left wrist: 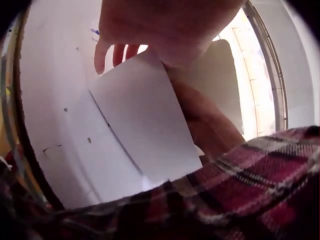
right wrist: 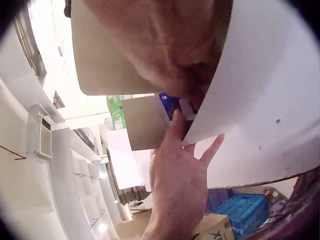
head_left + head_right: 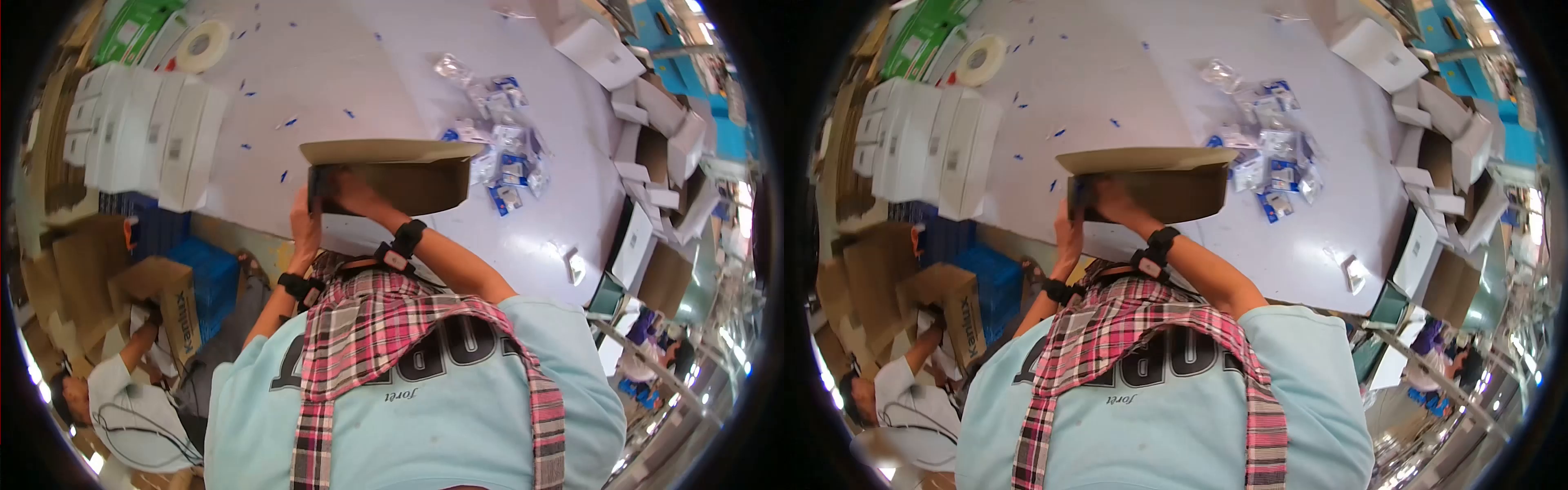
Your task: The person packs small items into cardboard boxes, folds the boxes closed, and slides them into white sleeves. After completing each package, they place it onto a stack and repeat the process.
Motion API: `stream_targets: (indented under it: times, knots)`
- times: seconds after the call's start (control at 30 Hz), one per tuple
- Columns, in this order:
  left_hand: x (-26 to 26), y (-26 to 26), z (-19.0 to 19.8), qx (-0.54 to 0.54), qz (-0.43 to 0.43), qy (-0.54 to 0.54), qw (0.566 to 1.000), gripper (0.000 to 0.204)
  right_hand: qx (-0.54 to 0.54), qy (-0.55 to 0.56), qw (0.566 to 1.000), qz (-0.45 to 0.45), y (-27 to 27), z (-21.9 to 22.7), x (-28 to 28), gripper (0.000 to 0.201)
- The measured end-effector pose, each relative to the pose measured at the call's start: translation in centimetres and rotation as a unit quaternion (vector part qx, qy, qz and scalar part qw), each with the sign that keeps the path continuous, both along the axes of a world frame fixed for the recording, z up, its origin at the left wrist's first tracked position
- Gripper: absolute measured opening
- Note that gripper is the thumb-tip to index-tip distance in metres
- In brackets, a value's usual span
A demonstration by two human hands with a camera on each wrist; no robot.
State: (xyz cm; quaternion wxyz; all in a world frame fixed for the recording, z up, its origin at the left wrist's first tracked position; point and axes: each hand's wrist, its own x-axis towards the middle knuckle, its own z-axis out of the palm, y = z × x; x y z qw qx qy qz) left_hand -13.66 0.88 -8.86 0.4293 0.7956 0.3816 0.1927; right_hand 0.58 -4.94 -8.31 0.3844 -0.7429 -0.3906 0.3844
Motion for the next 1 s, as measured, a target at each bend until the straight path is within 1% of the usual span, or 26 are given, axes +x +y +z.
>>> stream_targets:
  times: [0.07,0.1,0.13,0.17,0.2,0.23,0.3,0.37,0.43,0.47,0.57,0.6,0.67,0.7,0.73,0.77,0.8,0.87,0.9,0.93,1.0]
  knots:
    - [-0.5,0.5,-1.3,0.013,-0.007,0.000,1.000,0.025,0.104,-0.142,0.984,-0.005,-1.6,2.2,0.1,0.020]
    - [-0.7,0.8,-1.2,-0.014,0.002,0.014,1.000,0.025,0.119,-0.070,0.990,-0.001,-2.8,5.3,1.8,0.019]
    - [-1.0,1.2,-0.7,-0.040,0.014,0.032,0.999,0.024,0.135,0.004,0.991,0.006,-4.3,9.8,4.0,0.018]
    - [-1.1,1.7,0.8,-0.059,0.014,0.063,0.996,0.026,0.153,0.080,0.985,0.015,-6.4,12.6,5.7,0.018]
    - [-1.4,2.0,0.5,0.001,0.009,-0.035,0.999,0.025,0.151,0.047,0.987,-0.035,-8.4,13.2,7.7,0.020]
    - [-2.0,2.5,0.5,-0.023,0.008,-0.015,1.000,0.025,0.151,0.015,0.985,-0.083,-10.1,13.6,10.0,0.022]
    - [-3.2,3.7,0.9,-0.063,0.008,0.027,0.998,0.025,0.110,-0.111,0.970,-0.184,-13.1,11.9,14.8,0.024]
    - [-3.3,4.1,0.6,-0.067,0.007,0.005,0.998,0.024,0.049,-0.289,0.937,-0.189,-15.3,8.5,17.4,0.023]
    - [-3.2,4.1,0.5,-0.070,0.005,-0.002,0.998,0.024,0.014,-0.423,0.894,-0.145,-15.7,4.7,18.7,0.021]
    - [-3.1,4.1,0.6,-0.071,0.001,0.001,0.997,0.024,-0.004,-0.486,0.865,-0.123,-15.8,3.1,19.2,0.021]
    - [-2.6,4.1,1.0,-0.067,-0.006,0.017,0.998,0.024,-0.054,-0.488,0.869,-0.060,-15.4,-0.1,20.9,0.023]
    - [-2.5,4.0,1.2,-0.064,-0.006,0.023,0.998,0.024,-0.043,-0.449,0.885,-0.118,-15.1,0.5,20.9,0.022]
    - [-2.0,3.3,1.4,-0.045,-0.016,0.013,0.999,0.025,-0.019,-0.363,0.903,-0.228,-14.1,3.8,20.3,0.021]
    - [-1.8,3.1,1.3,-0.037,-0.022,0.007,0.999,0.025,0.001,-0.322,0.909,-0.265,-14.0,5.6,19.7,0.019]
    - [-2.0,3.2,0.1,-0.017,-0.016,0.008,1.000,0.024,0.020,-0.282,0.911,-0.301,-14.0,7.6,19.0,0.018]
    - [-1.7,2.9,0.2,-0.017,-0.011,0.005,1.000,0.024,0.038,-0.243,0.909,-0.336,-14.3,9.6,18.4,0.017]
    - [-1.2,2.4,0.5,-0.019,-0.007,0.002,1.000,0.024,0.044,-0.188,0.920,-0.342,-14.7,11.4,17.9,0.015]
    - [-0.4,1.6,0.6,-0.017,-0.003,-0.008,1.000,0.024,0.130,-0.061,0.924,-0.355,-15.6,12.5,17.2,0.017]
    - [-0.1,1.3,0.6,-0.012,-0.002,-0.013,1.000,0.024,0.171,0.005,0.918,-0.358,-16.1,13.2,16.7,0.017]
    - [0.2,1.1,0.6,-0.006,-0.001,-0.019,1.000,0.024,0.239,0.079,0.904,-0.346,-15.8,14.8,15.6,0.016]
    - [0.5,1.1,0.5,0.002,-0.015,-0.012,1.000,0.025,0.242,0.160,0.902,-0.320,-15.7,14.6,14.2,0.016]
